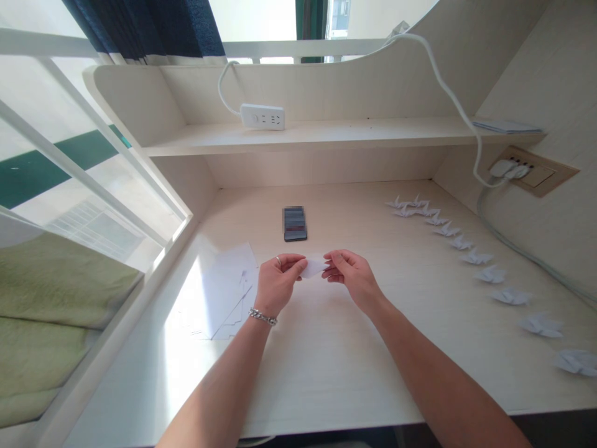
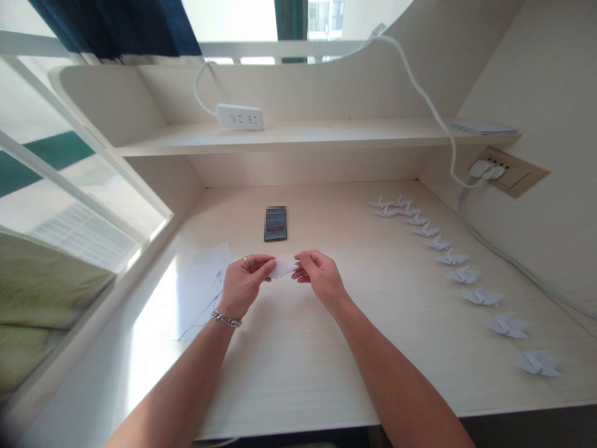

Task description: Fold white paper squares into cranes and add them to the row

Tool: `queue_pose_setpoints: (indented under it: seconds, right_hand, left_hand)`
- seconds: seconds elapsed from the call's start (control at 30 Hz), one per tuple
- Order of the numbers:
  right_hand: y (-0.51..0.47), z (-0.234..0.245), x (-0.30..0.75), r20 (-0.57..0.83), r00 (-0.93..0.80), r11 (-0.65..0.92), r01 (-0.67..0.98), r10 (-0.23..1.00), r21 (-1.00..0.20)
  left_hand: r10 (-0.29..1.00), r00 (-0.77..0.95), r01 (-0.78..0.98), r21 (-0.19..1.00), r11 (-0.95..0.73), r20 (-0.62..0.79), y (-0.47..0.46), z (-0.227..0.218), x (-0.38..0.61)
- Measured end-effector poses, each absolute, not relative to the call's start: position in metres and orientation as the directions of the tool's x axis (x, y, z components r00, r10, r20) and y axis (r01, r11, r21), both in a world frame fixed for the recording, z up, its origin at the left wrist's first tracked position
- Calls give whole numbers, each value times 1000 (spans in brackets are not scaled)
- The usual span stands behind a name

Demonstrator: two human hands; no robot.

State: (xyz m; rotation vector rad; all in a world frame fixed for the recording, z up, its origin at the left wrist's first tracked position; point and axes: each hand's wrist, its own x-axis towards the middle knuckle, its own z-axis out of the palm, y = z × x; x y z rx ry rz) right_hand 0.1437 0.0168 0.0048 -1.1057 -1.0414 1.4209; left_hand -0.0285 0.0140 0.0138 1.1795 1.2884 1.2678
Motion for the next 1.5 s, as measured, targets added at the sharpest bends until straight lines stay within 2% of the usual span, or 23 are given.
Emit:
queue_pose_setpoints:
  seconds: [0.13,0.33,0.47,0.67,0.9,1.23,1.5]
  right_hand:
    - [15,2,140,-33,-135,-50,-127,990,-991]
    - [17,-1,143,33,-72,24,-119,997,-993]
    - [16,-1,144,68,-96,65,-35,993,-997]
    - [12,-1,139,119,-10,120,97,993,-988]
    - [8,0,136,251,27,247,96,968,-964]
    - [8,-1,136,314,31,311,88,949,-946]
    - [10,-1,135,232,11,232,38,973,-972]
  left_hand:
    - [998,-57,15,1000,-10,11,12,16,-27]
    - [999,5,-57,998,34,-34,12,20,-30]
    - [1000,16,-7,1000,-22,22,12,16,-30]
    - [995,66,7,997,-76,76,11,9,-29]
    - [994,47,-5,995,-100,101,12,8,-28]
    - [993,42,24,994,-111,110,12,7,-28]
    - [990,37,80,987,-136,134,12,6,-28]
